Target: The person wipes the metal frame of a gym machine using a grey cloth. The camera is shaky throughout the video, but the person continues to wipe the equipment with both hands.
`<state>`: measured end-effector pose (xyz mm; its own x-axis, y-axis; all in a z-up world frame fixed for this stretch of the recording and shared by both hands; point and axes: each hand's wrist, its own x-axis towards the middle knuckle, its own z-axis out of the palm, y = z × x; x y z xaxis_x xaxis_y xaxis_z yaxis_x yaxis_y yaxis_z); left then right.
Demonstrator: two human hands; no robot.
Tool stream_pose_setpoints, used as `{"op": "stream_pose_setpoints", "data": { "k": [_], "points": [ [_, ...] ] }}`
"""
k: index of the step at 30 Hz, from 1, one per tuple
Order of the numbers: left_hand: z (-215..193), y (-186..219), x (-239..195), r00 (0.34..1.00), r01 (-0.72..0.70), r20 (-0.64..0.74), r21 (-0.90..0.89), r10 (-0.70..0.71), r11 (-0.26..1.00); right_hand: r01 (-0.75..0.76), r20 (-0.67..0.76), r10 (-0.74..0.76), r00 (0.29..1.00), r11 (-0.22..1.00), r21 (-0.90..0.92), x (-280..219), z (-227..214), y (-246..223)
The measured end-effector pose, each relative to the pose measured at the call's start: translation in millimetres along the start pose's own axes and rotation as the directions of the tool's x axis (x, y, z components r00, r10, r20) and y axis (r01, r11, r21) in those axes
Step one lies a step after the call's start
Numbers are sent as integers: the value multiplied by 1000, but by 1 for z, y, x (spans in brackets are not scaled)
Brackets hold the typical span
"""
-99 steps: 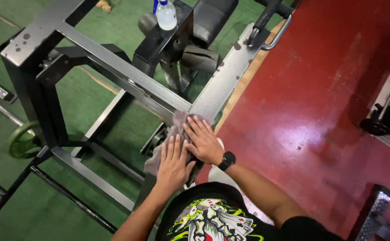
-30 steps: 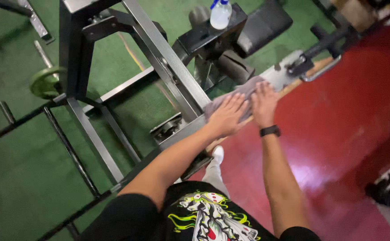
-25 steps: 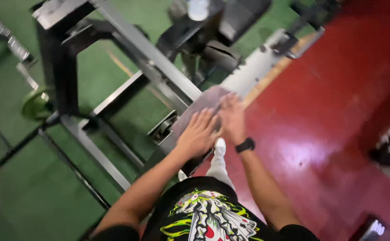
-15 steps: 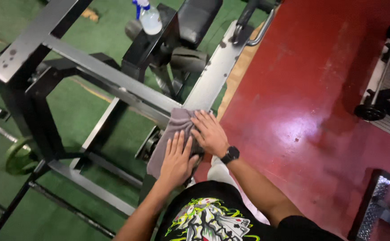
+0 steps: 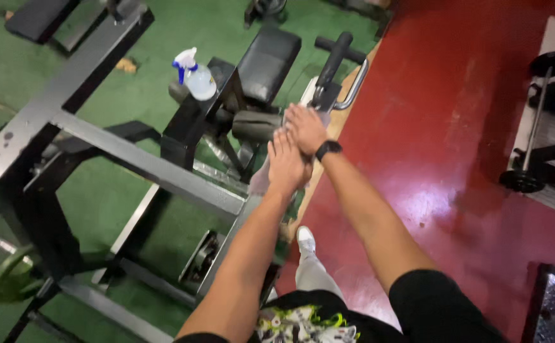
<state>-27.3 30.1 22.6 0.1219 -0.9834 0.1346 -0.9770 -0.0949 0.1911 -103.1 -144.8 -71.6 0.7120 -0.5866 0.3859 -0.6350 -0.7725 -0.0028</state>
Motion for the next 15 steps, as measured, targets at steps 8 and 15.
{"op": "stream_pose_setpoints", "data": {
  "k": [8,15],
  "points": [
    [-31,-38,-94,993,-111,17,-79,113,991,-81,24,80,997,994,66,-47,-61,-85],
    [-93,-89,-287,978,-192,66,-61,196,980,-72,49,61,997,963,260,-157,-139,-245]
  ]
}}
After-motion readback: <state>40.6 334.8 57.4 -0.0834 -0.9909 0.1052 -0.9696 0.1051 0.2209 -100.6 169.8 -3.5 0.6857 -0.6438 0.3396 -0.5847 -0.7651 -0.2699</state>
